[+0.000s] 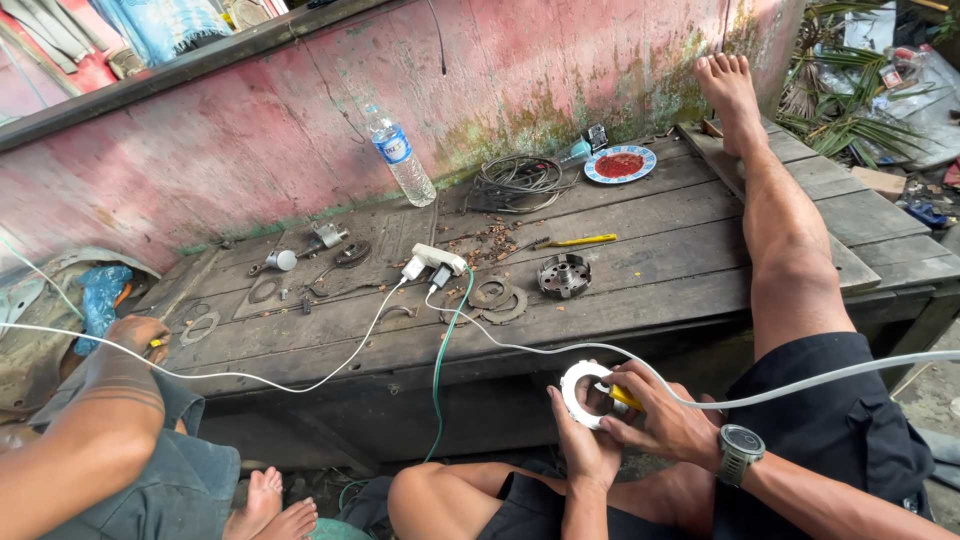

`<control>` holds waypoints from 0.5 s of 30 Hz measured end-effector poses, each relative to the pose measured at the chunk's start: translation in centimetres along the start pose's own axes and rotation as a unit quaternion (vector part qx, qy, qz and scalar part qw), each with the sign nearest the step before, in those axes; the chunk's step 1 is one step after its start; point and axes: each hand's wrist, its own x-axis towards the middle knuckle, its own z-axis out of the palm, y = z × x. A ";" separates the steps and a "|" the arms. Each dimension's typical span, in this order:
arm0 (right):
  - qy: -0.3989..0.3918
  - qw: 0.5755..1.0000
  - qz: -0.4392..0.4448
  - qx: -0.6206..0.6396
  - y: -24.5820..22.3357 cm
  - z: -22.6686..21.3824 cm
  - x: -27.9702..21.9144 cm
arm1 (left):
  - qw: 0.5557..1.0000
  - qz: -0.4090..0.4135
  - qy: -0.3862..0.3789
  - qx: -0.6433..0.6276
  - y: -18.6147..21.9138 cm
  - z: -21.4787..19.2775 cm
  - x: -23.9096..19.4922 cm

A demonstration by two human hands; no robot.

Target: Inspecting and manipulating a motorcycle stator coil on a workbench to check wiring and connections.

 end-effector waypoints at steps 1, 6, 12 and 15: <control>0.020 0.999 -0.009 -0.037 0.3 0.1 0.0 | 1.000 0.005 -0.003 -0.006 -0.1 -0.2 0.2; 0.069 0.996 -0.051 0.000 1.0 0.3 0.0 | 0.999 -0.009 0.030 -0.014 0.3 0.3 0.0; 0.097 0.995 -0.038 -0.001 0.7 0.3 -0.1 | 0.999 -0.020 0.040 -0.019 0.5 0.6 -0.3; 0.106 0.994 -0.026 -0.011 0.5 0.2 0.0 | 0.998 -0.021 0.049 -0.019 0.6 0.8 -0.3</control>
